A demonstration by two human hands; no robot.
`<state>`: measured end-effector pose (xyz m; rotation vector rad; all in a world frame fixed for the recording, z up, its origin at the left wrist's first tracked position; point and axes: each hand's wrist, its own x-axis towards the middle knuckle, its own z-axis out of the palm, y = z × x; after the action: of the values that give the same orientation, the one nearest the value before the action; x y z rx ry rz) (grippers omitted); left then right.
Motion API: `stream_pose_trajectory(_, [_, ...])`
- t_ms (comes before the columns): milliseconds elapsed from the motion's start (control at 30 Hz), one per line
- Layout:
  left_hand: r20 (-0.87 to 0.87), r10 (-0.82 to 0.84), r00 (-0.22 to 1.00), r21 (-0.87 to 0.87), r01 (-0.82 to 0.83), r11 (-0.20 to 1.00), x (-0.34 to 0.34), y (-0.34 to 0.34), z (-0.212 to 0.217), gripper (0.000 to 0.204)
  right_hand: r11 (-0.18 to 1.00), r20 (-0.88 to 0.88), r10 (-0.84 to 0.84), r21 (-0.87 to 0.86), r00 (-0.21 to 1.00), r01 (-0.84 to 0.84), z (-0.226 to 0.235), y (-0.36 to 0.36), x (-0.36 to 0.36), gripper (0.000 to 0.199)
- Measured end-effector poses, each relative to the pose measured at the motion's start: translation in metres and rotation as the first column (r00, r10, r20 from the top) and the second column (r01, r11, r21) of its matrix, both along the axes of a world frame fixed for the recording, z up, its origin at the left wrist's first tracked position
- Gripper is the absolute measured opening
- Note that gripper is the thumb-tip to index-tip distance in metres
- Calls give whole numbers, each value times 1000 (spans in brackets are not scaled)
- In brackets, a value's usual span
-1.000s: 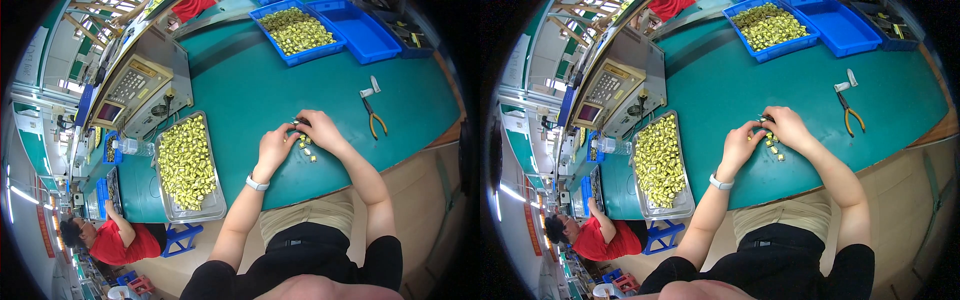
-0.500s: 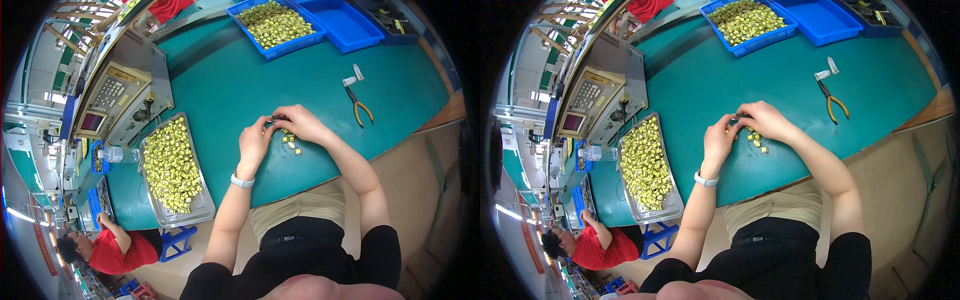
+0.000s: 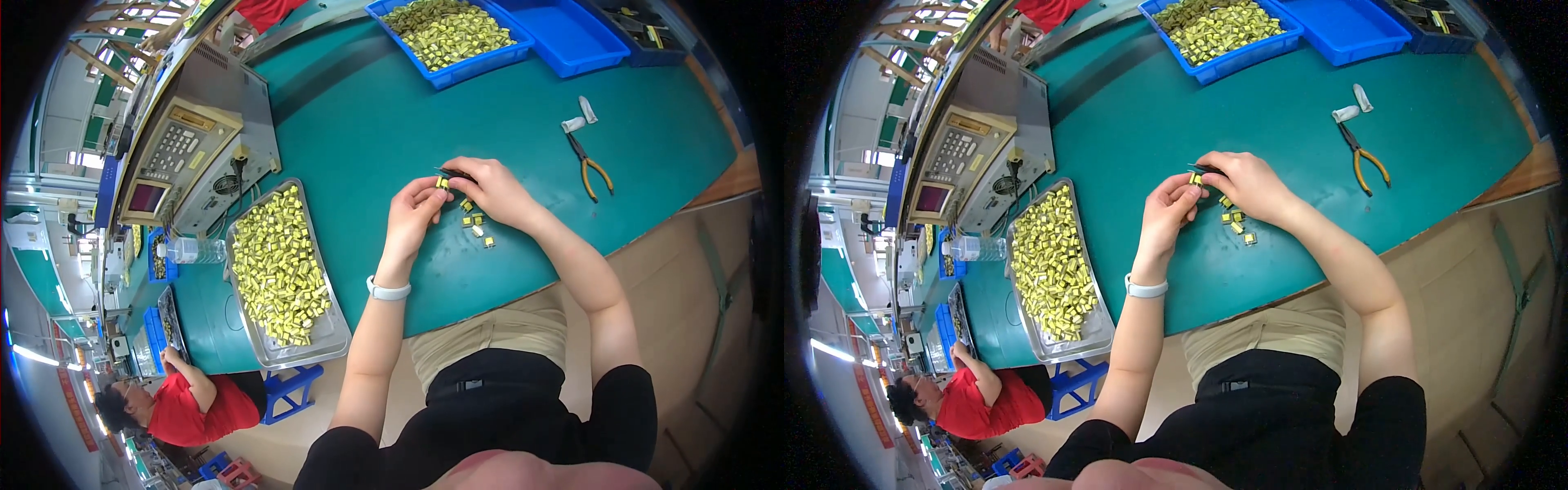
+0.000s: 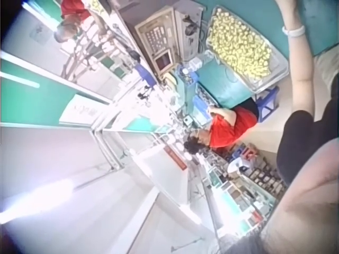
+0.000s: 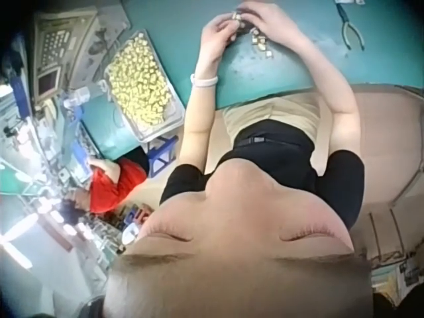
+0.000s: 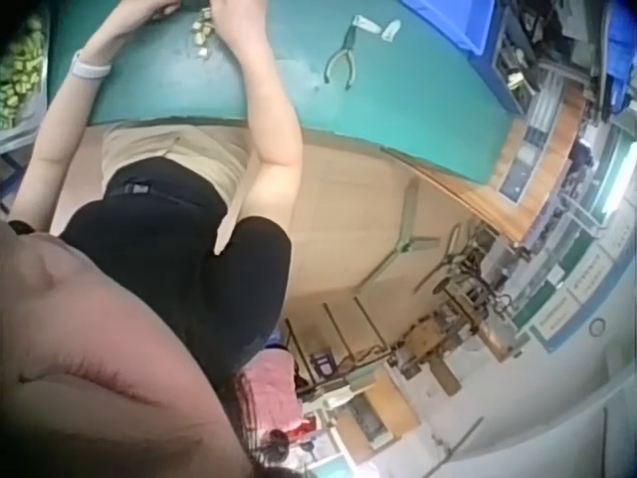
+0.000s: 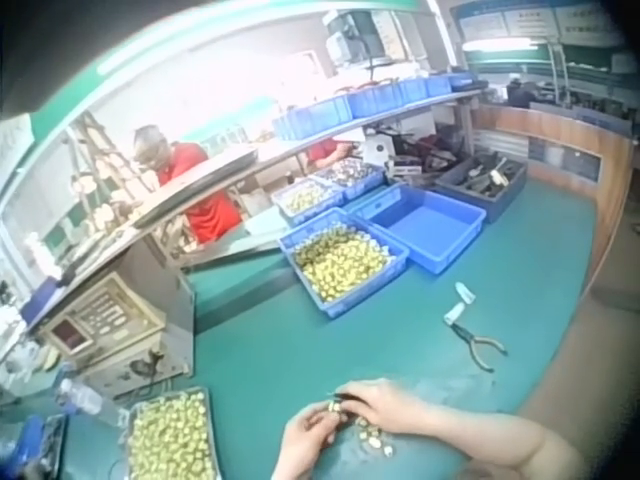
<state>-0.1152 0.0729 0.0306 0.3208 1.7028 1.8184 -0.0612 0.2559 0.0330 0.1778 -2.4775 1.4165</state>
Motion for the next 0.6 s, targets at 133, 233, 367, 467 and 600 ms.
stream_pose_trajectory(133, [-35, 21, 999, -1, -21, 1000, 0, 0, 2, 30, 1000, -3, 13, 6, 1000, -13, 4, 0, 1, 23])
stream_pose_trajectory(233, [-13, 18, 1000, 54, -17, 998, -2, -2, -1, 30, 999, -20, 31, 14, 999, -31, 7, -1, 2, 23])
stream_pose_trajectory(367, [39, 32, 999, 127, -36, 991, -8, -4, -4, 29, 995, -157, 26, 100, 987, -10, 6, 0, 2, 25])
stream_pose_trajectory(467, [21, 54, 998, 140, -56, 989, -9, -5, -5, 29, 979, -215, 22, 204, 976, 23, 6, -2, 2, 25])
stream_pose_trajectory(600, [-43, 77, 996, 102, -72, 992, -8, -4, -4, 28, 966, -313, 22, 252, 950, 60, 2, -2, 0, 24])
